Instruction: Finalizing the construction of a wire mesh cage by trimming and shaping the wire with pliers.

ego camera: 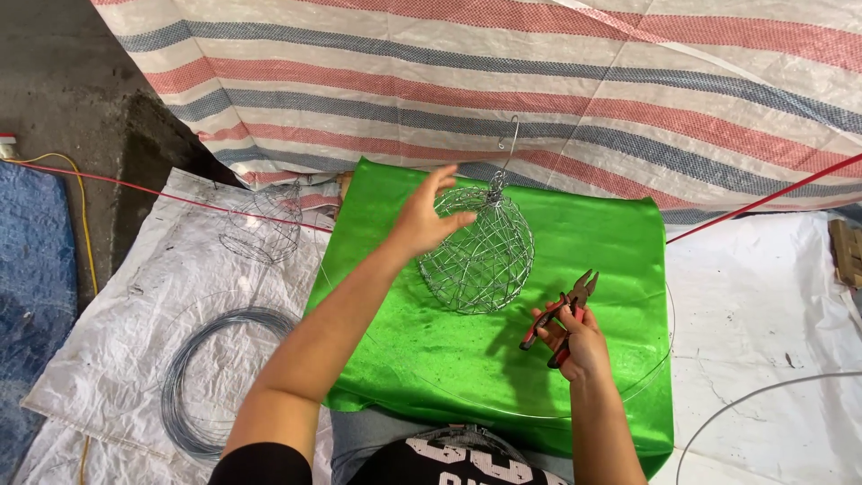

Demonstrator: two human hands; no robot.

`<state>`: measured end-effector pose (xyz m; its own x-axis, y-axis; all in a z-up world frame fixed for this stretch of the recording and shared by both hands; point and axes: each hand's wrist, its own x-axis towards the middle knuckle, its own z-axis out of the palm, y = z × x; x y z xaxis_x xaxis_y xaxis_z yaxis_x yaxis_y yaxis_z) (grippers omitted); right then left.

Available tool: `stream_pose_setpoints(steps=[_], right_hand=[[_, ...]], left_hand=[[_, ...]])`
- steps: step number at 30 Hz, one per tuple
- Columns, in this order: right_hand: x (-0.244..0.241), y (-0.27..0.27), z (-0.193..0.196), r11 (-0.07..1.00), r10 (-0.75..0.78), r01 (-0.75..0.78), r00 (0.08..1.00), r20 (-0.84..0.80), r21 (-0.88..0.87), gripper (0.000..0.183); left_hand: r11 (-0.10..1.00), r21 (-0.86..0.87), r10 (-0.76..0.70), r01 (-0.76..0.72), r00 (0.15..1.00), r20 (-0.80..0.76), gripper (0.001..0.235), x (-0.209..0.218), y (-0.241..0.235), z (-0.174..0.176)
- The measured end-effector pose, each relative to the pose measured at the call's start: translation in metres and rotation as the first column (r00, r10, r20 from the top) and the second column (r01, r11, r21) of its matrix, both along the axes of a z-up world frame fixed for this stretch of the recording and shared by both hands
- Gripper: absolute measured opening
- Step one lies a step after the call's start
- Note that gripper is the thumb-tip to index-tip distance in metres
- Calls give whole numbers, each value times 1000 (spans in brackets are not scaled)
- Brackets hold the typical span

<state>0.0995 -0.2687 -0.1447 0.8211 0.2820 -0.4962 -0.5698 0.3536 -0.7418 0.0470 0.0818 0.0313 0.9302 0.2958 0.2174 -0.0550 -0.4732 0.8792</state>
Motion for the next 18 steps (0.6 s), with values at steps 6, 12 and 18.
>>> stream_pose_setpoints(steps=[6,12,18], right_hand=[[1,-6,-21,978,4,10,998,66,-209,31],[-11,10,-4,875,63,30,982,176,-483,58],[-8,11,-14,549,296,9,933,205,-836,58]], left_hand=[[981,-118,129,-157,968,-214,124,-28,-14,-54],[912,-283,229,-296,942,-246,136,-50,-38,-71],[747,-520,298,-413,909,-293,138,-71,-52,-87]])
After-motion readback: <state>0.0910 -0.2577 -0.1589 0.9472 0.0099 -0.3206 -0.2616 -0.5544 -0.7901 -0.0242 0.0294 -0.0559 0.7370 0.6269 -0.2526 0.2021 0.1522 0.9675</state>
